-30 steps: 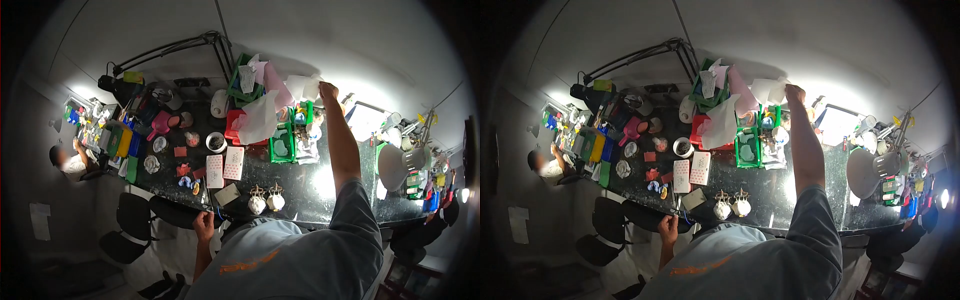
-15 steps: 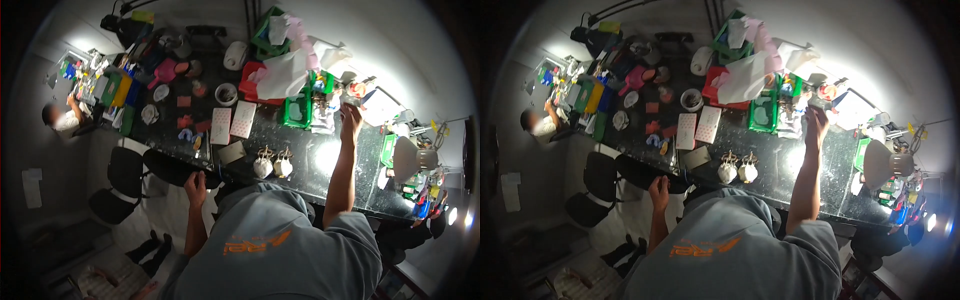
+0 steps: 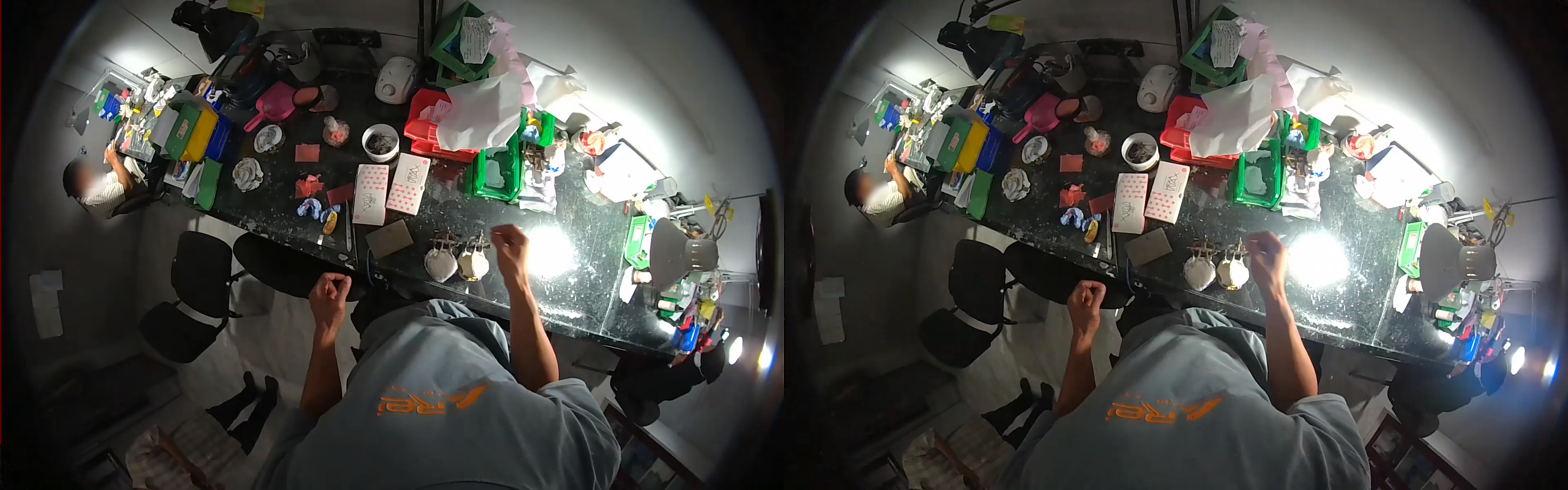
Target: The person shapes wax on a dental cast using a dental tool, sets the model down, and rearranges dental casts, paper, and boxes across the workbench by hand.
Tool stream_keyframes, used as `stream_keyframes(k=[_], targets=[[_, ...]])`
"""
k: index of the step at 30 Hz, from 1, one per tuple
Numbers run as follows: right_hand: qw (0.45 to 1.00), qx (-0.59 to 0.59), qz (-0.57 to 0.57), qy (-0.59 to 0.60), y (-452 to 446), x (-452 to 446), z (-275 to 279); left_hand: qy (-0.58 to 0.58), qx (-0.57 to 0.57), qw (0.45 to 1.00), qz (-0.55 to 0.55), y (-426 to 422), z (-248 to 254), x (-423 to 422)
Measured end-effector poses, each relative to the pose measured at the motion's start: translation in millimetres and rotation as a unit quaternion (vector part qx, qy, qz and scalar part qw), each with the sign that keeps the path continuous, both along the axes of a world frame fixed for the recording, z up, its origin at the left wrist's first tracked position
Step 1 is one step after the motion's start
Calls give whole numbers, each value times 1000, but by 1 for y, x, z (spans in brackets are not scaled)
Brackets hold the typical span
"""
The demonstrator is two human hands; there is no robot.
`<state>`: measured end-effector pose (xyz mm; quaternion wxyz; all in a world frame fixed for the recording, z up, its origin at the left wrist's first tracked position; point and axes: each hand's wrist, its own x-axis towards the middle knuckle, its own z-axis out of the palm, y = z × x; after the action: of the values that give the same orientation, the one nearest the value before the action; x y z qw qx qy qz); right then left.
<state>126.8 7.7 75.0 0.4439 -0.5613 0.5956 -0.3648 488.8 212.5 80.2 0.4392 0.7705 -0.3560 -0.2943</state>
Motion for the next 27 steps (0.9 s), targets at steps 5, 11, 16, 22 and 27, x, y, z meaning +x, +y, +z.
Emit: stream_keyframes(k=[5, 11, 16, 22, 27], targets=[[982, -112, 132, 71, 8, 78, 27, -10, 19, 999, -25, 10, 6, -6], [963, -77, 240, 94, 27, 131, 22, -39, 47, 998, -30, 39, -2, 13], [931, -127, 251, 234, 6, 171, -12, -49, 44, 994, -84, 49, -9, 56], [917, -44, 151, 366, -33, 236, -33, -50, 16, 996, -77, 45, 9, 134], [903, 13, 77, 422, -30, 238, -46, -72, 12, 996, -45, 56, 7, 211]])
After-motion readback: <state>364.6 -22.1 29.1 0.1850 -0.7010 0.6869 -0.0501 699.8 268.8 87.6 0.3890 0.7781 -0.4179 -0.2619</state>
